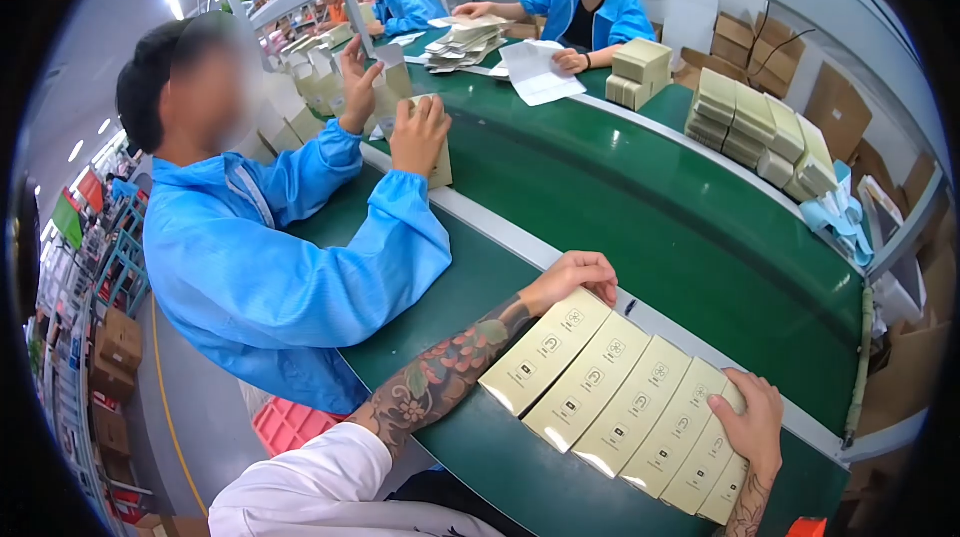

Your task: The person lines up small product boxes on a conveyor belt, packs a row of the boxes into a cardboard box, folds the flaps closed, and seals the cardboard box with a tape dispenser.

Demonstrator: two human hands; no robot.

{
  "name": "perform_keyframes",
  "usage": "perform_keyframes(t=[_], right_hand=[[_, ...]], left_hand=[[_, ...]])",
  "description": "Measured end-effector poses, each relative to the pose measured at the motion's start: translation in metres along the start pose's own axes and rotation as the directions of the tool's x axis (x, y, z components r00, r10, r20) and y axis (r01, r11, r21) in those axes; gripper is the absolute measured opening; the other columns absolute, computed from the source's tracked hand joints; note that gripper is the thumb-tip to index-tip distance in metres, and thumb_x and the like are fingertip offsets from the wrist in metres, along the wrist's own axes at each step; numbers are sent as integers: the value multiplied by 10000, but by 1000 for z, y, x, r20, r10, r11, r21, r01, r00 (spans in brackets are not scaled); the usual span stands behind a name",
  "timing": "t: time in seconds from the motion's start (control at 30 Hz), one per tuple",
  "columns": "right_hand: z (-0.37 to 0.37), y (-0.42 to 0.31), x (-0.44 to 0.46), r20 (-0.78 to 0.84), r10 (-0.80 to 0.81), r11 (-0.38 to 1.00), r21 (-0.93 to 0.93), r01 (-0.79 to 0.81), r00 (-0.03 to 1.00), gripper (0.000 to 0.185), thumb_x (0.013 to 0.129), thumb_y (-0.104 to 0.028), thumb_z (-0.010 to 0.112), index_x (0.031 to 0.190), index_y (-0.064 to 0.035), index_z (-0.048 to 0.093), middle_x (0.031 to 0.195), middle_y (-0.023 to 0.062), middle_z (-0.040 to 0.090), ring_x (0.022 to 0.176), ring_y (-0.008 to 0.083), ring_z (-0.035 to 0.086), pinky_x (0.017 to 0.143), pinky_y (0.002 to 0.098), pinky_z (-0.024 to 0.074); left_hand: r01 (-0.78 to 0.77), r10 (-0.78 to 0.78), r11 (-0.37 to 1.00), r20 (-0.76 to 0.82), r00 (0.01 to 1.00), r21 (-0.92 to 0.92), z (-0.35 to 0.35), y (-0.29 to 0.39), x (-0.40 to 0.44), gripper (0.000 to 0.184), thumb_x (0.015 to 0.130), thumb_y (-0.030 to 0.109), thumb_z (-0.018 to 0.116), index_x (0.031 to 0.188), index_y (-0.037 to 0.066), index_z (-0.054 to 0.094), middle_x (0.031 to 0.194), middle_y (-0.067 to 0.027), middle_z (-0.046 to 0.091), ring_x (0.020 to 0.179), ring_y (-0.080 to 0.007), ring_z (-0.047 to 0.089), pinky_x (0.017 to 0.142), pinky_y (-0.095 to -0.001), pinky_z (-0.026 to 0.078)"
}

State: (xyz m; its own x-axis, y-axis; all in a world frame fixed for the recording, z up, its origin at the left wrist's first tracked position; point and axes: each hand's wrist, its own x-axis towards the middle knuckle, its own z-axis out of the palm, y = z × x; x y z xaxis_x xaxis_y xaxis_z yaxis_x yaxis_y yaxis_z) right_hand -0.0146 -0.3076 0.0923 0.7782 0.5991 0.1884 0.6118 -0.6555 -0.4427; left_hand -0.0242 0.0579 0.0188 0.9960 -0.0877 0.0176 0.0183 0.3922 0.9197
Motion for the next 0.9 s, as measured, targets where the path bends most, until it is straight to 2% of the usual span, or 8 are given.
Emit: perform_keyframes(t=[0.47,0.57,0.6,0.63,0.73,0.8,0.87,0.9], right_hand=[[0,-1,1,8,85,996,14,-85,996,393,733,-261,743,1061,-56,670,962,106,683,895,300,602,822,390,427],[-2,1,-2,13,106,994,13,-106,994,394,737,-285,748,1055,-64,676,955,112,682,901,305,603,826,398,432],[-2,0,-2,14,97,995,22,-98,995,392,739,-294,749,1051,-66,679,950,115,681,902,308,604,826,401,435],[-2,0,0,13,89,995,34,-90,996,391,742,-303,750,1047,-68,682,946,118,680,902,311,604,826,403,437],[1,6,-2,-12,77,997,31,-76,997,388,753,-327,749,1034,-65,691,940,119,681,903,317,606,828,404,441],[0,5,-2,-29,56,998,4,-56,998,399,769,-364,738,1032,-66,696,967,113,689,909,316,612,837,404,443],[-3,4,-2,-4,59,998,9,-59,998,411,780,-389,729,1036,-69,696,990,110,694,924,314,616,848,403,444],[-3,6,-2,-14,48,999,5,-48,999,417,787,-403,722,1037,-70,697,1000,112,696,935,316,618,852,402,445]], left_hand=[[-1,2,999,-10,1000,48,-1,2,0,113,920,131,598,904,20,613,820,-95,670,765,-158,658,690,-270,518],[-81,118,959,-121,986,271,5,11,-1,92,902,112,625,930,24,619,832,-84,663,762,-141,648,709,-272,520],[-89,177,884,-154,972,458,5,21,-1,114,882,96,645,957,12,627,842,-69,659,782,-138,640,737,-286,520],[-250,419,655,-68,906,713,-1,30,-1,164,852,104,664,978,4,634,885,-75,659,822,-154,640,742,-294,516],[-151,640,133,31,767,979,-24,77,-19,329,742,142,730,1052,53,662,1122,-190,609,1092,-345,572,925,-436,461],[257,701,-107,-110,704,960,-48,83,-35,447,786,254,703,1209,132,627,1200,-213,585,1151,-382,541,954,-452,450],[450,450,-32,-389,804,893,-79,70,-47,559,835,345,635,1371,244,515,1301,-211,516,1169,-398,518,951,-530,426],[456,442,-98,-372,816,884,-70,67,-46,575,847,360,614,1396,250,482,1315,-218,501,1179,-403,512,951,-537,424]])
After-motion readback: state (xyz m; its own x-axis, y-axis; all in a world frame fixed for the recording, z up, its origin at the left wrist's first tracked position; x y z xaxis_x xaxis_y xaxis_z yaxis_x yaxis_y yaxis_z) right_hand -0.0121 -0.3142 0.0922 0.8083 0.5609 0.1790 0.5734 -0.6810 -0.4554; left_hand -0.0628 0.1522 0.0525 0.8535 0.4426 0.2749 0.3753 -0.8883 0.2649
